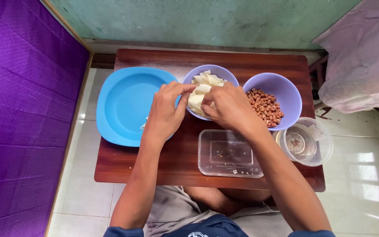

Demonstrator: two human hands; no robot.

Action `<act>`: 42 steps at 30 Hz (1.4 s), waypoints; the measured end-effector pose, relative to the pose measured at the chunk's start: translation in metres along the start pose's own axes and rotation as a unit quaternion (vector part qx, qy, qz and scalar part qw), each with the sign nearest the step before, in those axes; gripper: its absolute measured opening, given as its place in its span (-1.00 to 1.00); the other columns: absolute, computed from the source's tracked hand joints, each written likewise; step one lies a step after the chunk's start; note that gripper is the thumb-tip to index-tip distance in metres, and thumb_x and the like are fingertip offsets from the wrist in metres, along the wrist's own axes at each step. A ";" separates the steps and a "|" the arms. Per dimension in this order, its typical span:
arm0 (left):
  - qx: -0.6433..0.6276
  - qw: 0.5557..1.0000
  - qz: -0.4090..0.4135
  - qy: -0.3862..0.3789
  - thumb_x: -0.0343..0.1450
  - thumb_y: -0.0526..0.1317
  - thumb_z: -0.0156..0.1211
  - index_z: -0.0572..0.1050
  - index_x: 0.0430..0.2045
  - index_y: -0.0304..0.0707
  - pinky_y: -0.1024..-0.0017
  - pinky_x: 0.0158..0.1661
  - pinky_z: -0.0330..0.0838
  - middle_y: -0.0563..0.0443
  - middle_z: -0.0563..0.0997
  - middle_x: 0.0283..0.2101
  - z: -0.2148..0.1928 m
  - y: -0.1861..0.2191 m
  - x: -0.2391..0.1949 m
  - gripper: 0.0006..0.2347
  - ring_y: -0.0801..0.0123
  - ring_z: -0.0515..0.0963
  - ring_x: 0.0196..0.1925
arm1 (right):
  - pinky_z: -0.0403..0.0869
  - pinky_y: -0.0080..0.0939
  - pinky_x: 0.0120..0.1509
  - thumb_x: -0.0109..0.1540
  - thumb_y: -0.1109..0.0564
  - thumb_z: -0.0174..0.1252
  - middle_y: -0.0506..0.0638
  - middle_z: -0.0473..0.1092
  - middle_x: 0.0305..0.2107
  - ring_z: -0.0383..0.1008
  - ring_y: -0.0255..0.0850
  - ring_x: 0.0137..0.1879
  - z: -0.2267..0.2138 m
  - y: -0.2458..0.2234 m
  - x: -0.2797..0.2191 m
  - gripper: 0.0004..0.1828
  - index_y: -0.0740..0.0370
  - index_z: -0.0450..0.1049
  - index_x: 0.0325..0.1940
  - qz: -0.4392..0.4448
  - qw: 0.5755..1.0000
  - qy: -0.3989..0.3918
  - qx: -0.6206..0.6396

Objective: The person sits on the floor and rolls thin white sheets around peanuts to form small cylindrical rolls. They place the finished rolls into a blue bowl and continue the process with additional sheets and peanuts from separate bowls.

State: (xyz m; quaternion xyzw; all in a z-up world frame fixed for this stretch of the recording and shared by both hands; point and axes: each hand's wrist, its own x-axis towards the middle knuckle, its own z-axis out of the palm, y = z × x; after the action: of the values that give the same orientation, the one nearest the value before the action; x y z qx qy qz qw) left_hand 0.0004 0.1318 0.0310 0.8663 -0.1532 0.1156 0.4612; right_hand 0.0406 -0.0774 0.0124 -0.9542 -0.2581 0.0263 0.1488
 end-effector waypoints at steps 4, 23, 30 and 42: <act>-0.053 0.999 0.000 0.003 0.54 -0.27 0.10 0.58 -0.06 -0.10 0.36 -0.12 0.50 0.00 0.63 -0.14 -0.003 0.004 -0.008 -0.84 0.22 0.63 -0.07 | 0.48 0.15 -0.10 0.23 0.06 0.22 0.12 0.57 -0.31 0.53 0.17 -0.15 -0.045 -0.014 -0.025 -0.88 0.12 0.61 -0.27 0.002 0.982 0.033 0.188; -0.304 0.935 -0.122 -0.133 0.31 -0.28 0.46 0.69 -0.32 -0.24 0.59 -0.48 0.44 0.05 0.52 -0.53 0.077 0.044 -0.060 -0.87 0.57 0.50 -0.52 | 0.53 -0.41 -0.20 0.22 0.29 0.30 0.11 0.59 -0.22 0.52 -0.40 -0.31 0.019 -0.011 -0.156 -0.56 0.38 0.42 0.18 0.140 0.751 0.214 0.609; -0.304 0.930 -0.135 -0.157 0.39 -0.33 0.32 0.71 -0.34 -0.34 0.54 -0.53 0.57 -0.07 0.59 -0.58 0.095 0.043 -0.079 -0.91 0.44 0.63 -0.60 | 0.64 -0.32 -0.26 0.21 0.32 0.31 0.10 0.61 -0.32 0.58 -0.39 -0.34 0.046 -0.010 -0.180 -0.65 0.38 0.53 0.10 0.204 0.725 0.234 0.614; -0.204 0.967 -0.084 -0.126 0.50 -0.17 0.20 0.67 -0.46 -0.19 0.46 -0.50 0.52 -0.04 0.55 -0.62 0.109 0.028 -0.090 -0.82 0.38 0.60 -0.65 | 0.67 -0.24 -0.26 0.28 0.31 0.21 0.20 0.58 -0.33 0.60 -0.26 -0.35 0.068 -0.013 -0.186 -0.74 0.42 0.57 0.05 0.198 0.760 0.253 0.565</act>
State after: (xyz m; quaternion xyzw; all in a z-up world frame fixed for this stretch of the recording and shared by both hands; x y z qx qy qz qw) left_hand -0.0872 0.0406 -0.0386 0.7710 -0.1576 -0.0676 0.6133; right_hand -0.1356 -0.1416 -0.0537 -0.6993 0.0454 -0.0460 0.7119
